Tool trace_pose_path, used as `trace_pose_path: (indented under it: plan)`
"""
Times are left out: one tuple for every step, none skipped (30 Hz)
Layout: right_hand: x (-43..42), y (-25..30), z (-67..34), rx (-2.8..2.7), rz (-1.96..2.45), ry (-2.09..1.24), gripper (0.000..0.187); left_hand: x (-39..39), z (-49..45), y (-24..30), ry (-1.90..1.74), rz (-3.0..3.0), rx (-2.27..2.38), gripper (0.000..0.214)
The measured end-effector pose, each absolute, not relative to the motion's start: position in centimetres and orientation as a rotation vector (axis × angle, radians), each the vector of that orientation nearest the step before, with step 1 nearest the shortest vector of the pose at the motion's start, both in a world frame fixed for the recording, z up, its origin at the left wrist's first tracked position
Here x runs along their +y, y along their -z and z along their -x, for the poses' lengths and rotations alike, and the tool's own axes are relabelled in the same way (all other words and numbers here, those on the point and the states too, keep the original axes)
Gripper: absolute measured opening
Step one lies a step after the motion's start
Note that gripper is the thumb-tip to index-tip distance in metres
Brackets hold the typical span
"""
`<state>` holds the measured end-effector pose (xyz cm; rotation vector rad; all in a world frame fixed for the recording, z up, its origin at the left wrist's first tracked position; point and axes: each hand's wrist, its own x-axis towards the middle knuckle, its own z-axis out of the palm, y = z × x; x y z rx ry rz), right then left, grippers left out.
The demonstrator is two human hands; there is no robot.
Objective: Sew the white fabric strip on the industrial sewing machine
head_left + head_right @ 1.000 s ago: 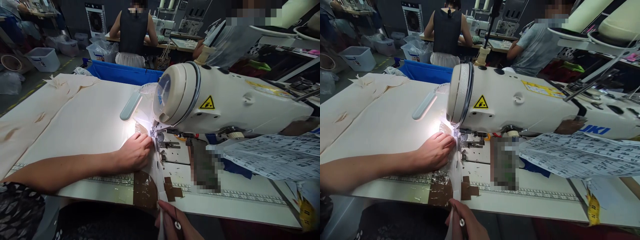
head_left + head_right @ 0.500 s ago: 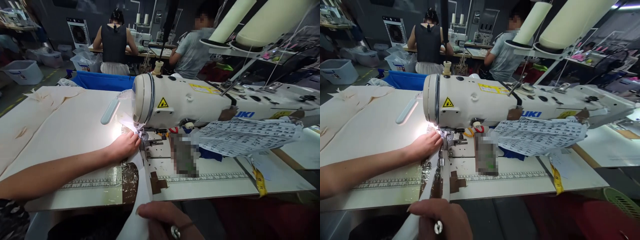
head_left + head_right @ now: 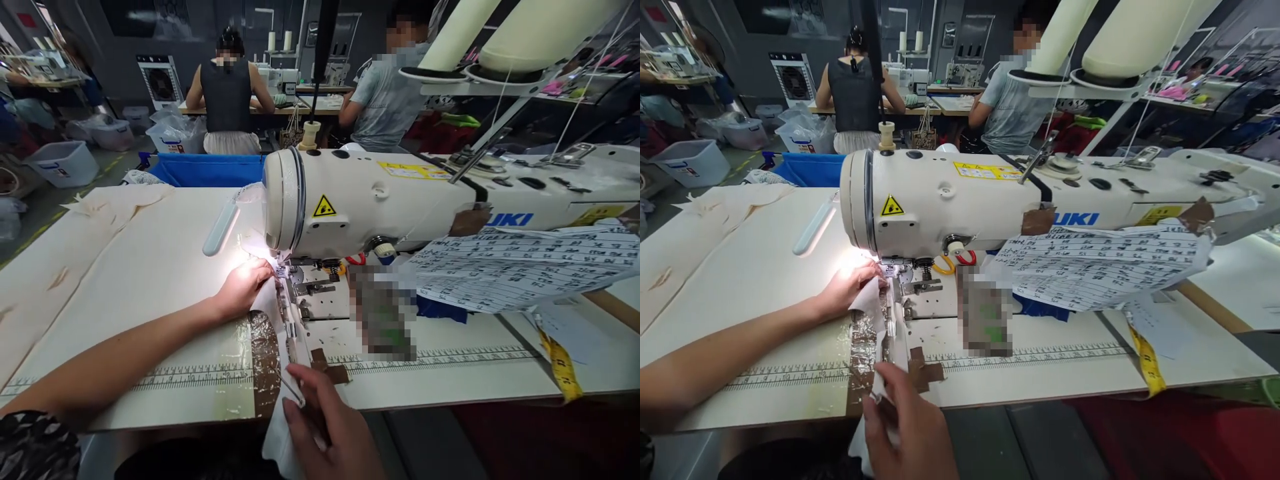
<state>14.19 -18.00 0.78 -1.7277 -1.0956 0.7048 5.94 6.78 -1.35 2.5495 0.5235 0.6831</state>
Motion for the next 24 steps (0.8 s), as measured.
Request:
trace_pose_path:
  plan:
    - [-17.6,-0.8,-14.3,-1.045,1.726,-0.690,0.028,6.9,-5.9,1.3,-0.680,-2.497,0.509,0.021]
    - [-17.2,-0.7,-14.5,-1.031,1.716,-0.646,0.027,6.9,-5.9,1.2,-0.671,-2.463,0.498,0.021]
    - [-16.9,-0.6,-14.9,-1.058,1.707,-0.572,0.025,7.0,-5.9,1.2,-0.660,-2.444,0.490,0.021]
    - [-16.5,-0.3,-15.3,-1.122,1.702,-0.473,0.024,7.0,-5.8,1.1,-0.650,-2.437,0.483,0.021]
    - [-16.0,0.0,-15.8,-1.202,1.704,-0.352,0.025,7.0,-5.8,1.0,-0.640,-2.434,0.478,0.020]
    - [-15.5,0.4,-16.2,-1.281,1.720,-0.217,0.025,7.0,-5.8,1.0,-0.633,-2.429,0.473,0.019]
    - [-14.9,0.8,-16.7,-1.350,1.744,-0.075,0.026,7.0,-5.8,0.9,-0.627,-2.425,0.470,0.017]
    - [-14.3,1.1,-17.0,-1.407,1.766,0.065,0.026,7.0,-5.8,1.0,-0.624,-2.425,0.469,0.016]
    - [-13.6,1.4,-17.2,-1.451,1.782,0.192,0.027,7.0,-5.8,1.0,-0.621,-2.426,0.470,0.015]
    - [-13.0,1.6,-17.4,-1.481,1.795,0.293,0.027,7.0,-5.8,1.0,-0.621,-2.426,0.473,0.015]
    - [-12.5,1.8,-17.4,-1.497,1.803,0.362,0.028,7.1,-5.8,1.1,-0.622,-2.426,0.474,0.015]
    - [-12.1,1.8,-17.3,-1.505,1.805,0.388,0.029,7.1,-5.9,1.1,-0.625,-2.425,0.476,0.016]
    - [-11.9,1.7,-17.1,-1.505,1.793,0.365,0.029,7.1,-5.9,1.1,-0.631,-2.424,0.478,0.017]
    - [-12.0,1.6,-17.0,-1.500,1.767,0.289,0.028,7.1,-5.9,1.1,-0.636,-2.424,0.474,0.018]
    - [-12.3,1.3,-16.8,-1.490,1.722,0.168,0.028,7.1,-5.9,1.0,-0.640,-2.425,0.468,0.019]
    - [-12.7,1.1,-16.6,-1.478,1.664,0.028,0.027,7.1,-5.9,0.9,-0.639,-2.426,0.461,0.019]
    - [-13.2,0.8,-16.4,-1.463,1.603,-0.102,0.028,7.1,-6.0,0.9,-0.636,-2.427,0.452,0.020]
    - [-13.8,0.5,-16.3,-1.448,1.553,-0.200,0.028,7.2,-6.0,0.8,-0.629,-2.428,0.442,0.020]
    - [-14.2,0.3,-16.2,-1.439,1.521,-0.258,0.029,7.2,-5.9,0.8,-0.618,-2.429,0.432,0.021]
    - [-14.6,0.2,-16.2,-1.438,1.510,-0.278,0.029,7.3,-5.9,0.8,-0.608,-2.426,0.424,0.021]
    - [-14.7,0.1,-16.2,-1.443,1.522,-0.261,0.030,7.3,-5.9,0.8,-0.600,-2.421,0.418,0.022]
    - [-14.6,0.2,-16.2,-1.447,1.552,-0.209,0.030,7.4,-5.9,0.8,-0.592,-2.415,0.411,0.022]
    - [-14.3,0.4,-16.3,-1.451,1.597,-0.126,0.031,7.4,-5.9,0.8,-0.589,-2.408,0.407,0.022]
    - [-13.9,0.7,-16.4,-1.454,1.655,-0.017,0.031,7.3,-5.9,0.8,-0.589,-2.402,0.406,0.021]
